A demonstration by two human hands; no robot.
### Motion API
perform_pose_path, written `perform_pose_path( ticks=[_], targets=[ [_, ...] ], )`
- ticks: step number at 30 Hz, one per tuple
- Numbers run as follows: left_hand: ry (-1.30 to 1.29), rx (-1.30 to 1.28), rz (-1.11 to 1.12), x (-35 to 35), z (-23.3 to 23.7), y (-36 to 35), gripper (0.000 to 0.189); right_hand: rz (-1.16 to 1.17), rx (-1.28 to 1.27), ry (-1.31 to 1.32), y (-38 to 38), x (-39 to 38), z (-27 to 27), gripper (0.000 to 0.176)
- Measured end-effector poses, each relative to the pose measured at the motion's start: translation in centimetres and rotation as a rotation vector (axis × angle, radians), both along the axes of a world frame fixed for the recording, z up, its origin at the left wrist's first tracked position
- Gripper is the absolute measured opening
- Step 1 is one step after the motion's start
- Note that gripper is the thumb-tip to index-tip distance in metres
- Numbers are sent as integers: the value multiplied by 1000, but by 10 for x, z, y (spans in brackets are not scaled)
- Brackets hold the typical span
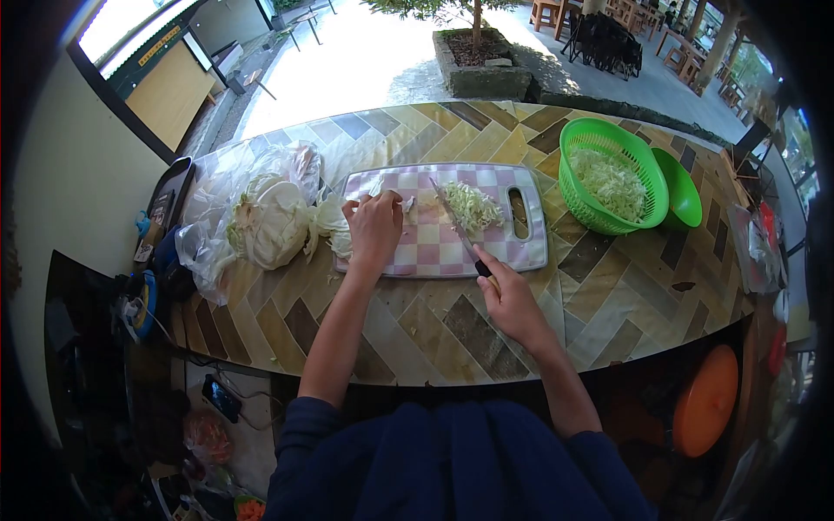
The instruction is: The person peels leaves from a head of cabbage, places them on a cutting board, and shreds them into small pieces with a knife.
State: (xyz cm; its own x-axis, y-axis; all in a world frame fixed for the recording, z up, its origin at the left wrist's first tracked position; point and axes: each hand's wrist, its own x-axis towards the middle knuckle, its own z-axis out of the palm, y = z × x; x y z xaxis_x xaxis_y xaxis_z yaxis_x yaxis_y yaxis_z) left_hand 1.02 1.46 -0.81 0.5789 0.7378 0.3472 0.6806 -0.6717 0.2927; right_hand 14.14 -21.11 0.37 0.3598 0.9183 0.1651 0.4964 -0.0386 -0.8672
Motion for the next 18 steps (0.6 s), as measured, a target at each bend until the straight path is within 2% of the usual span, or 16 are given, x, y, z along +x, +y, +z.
perform_pose_path(
  ticks=[2, 5, 8, 11, 14, 18],
  targets=[
    [-59, 78, -6, 1, -3, 1, 15, 0, -37, 12, -1, -1, 2, 47],
    [17, 95, -37, 1, -4, 5, 14, 1, -49, 20, -3, -2, 1, 48],
    [20, 35, -65, 1, 2, 6, 16, 1, -45, 25, -4, -3, 3, 48],
    [-61, -249, -85, 4, 11, -3, 16, 2, -45, 35, -5, -5, 7, 48],
    [-41, -345, -128, 5, 19, -15, 15, 0, 2, 29, -4, -7, 7, 48],
    [54, -234, -97, 11, 15, -21, 14, 12, 11, 7, -2, -11, 7, 47]
  ],
)
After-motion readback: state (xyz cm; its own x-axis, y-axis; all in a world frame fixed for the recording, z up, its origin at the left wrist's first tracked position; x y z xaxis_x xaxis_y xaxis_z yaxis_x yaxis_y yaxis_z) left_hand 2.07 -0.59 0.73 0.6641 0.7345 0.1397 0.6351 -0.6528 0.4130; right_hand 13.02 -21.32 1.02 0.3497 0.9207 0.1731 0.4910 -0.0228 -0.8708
